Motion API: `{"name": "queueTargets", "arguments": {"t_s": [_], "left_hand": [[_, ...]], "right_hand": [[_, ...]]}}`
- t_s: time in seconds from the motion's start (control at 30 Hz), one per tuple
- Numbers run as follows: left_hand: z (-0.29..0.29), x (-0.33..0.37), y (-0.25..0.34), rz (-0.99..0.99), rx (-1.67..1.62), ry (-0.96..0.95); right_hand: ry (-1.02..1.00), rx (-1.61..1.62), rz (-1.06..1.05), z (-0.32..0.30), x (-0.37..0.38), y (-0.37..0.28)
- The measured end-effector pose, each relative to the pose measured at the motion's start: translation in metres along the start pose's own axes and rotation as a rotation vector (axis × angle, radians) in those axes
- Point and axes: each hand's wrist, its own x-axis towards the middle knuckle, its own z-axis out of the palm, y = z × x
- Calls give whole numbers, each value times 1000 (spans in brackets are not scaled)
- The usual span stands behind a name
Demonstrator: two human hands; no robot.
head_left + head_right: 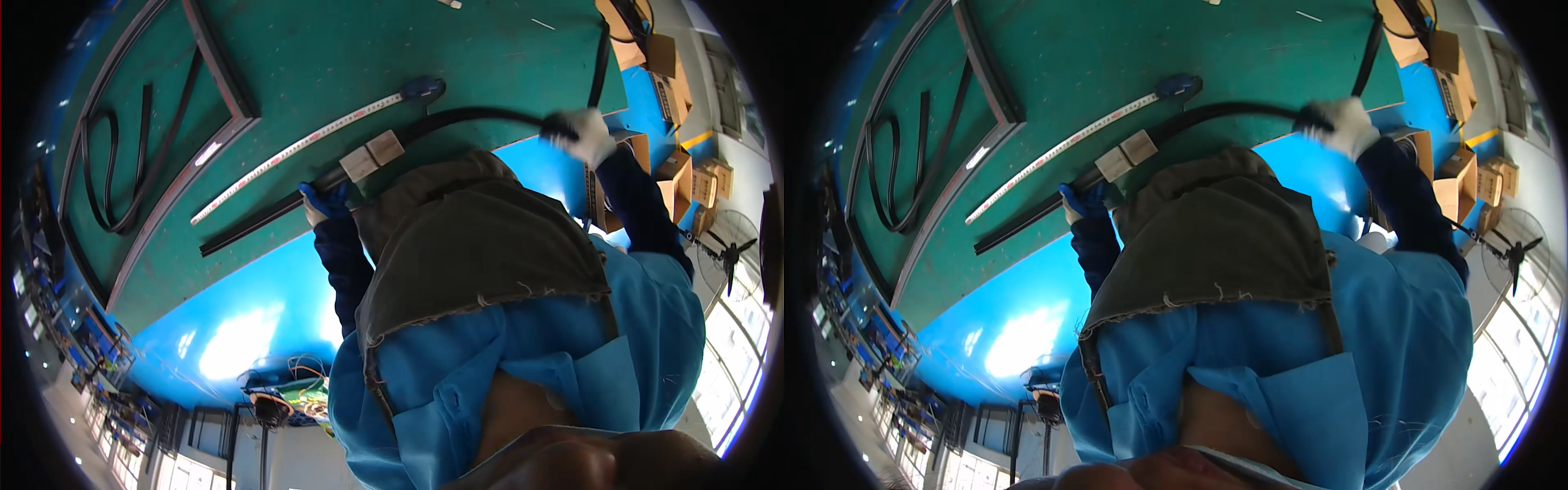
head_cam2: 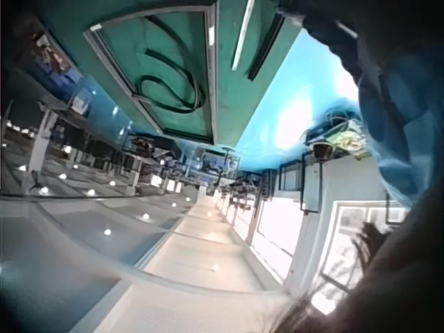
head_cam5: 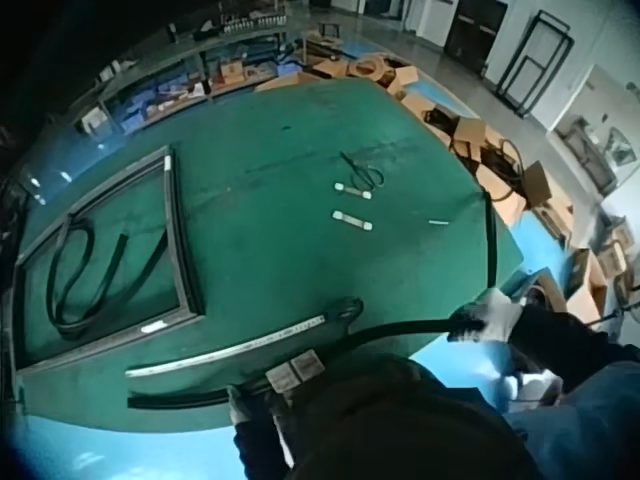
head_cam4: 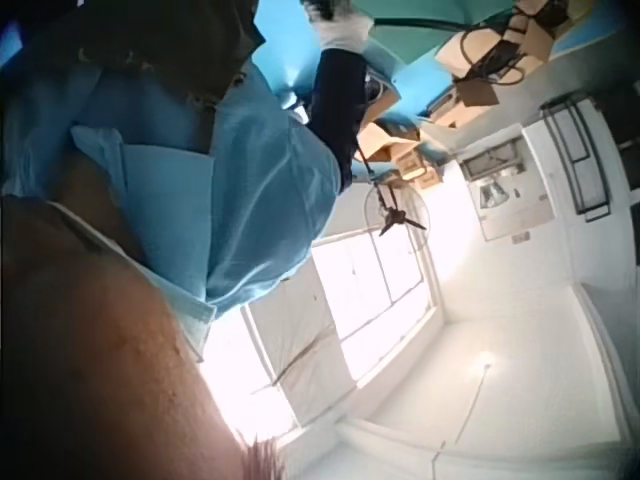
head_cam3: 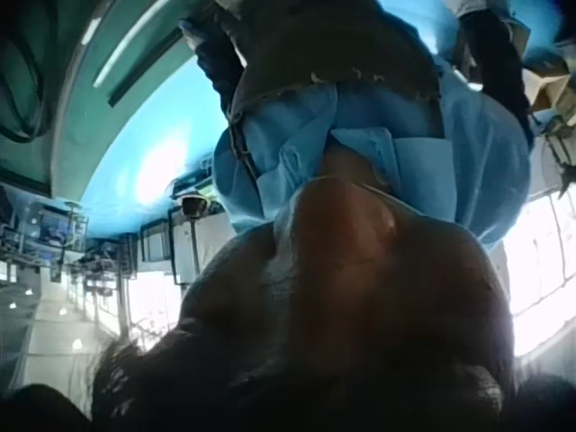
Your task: Measuring rubber gasket strips with a tape measure and installing them into a metal frame on a workbench.
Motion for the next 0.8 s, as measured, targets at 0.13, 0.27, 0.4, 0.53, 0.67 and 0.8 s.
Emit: {"name": "queueTargets", "arguments": {"t_s": [0.13,0.27,0.4,0.53,0.67,0.8], "left_hand": [[-35,20,30,92,62,-34],[-38,32,24,39,-124,-73],[-30,22,21,18,-334,-133],[-18,14,15,130,-414,-89],[-20,14,15,-16,-281,100],[-50,34,-27,282,282,157]], "right_hand": [[-424,73,-158,4,-12,-48],[-305,580,139,84,21,76],[-301,-272,15,93,72,58],[-170,-119,-120,93,103,10],[-268,111,-246,104,116,-38],[-291,81,-378,127,134,-63]]}}
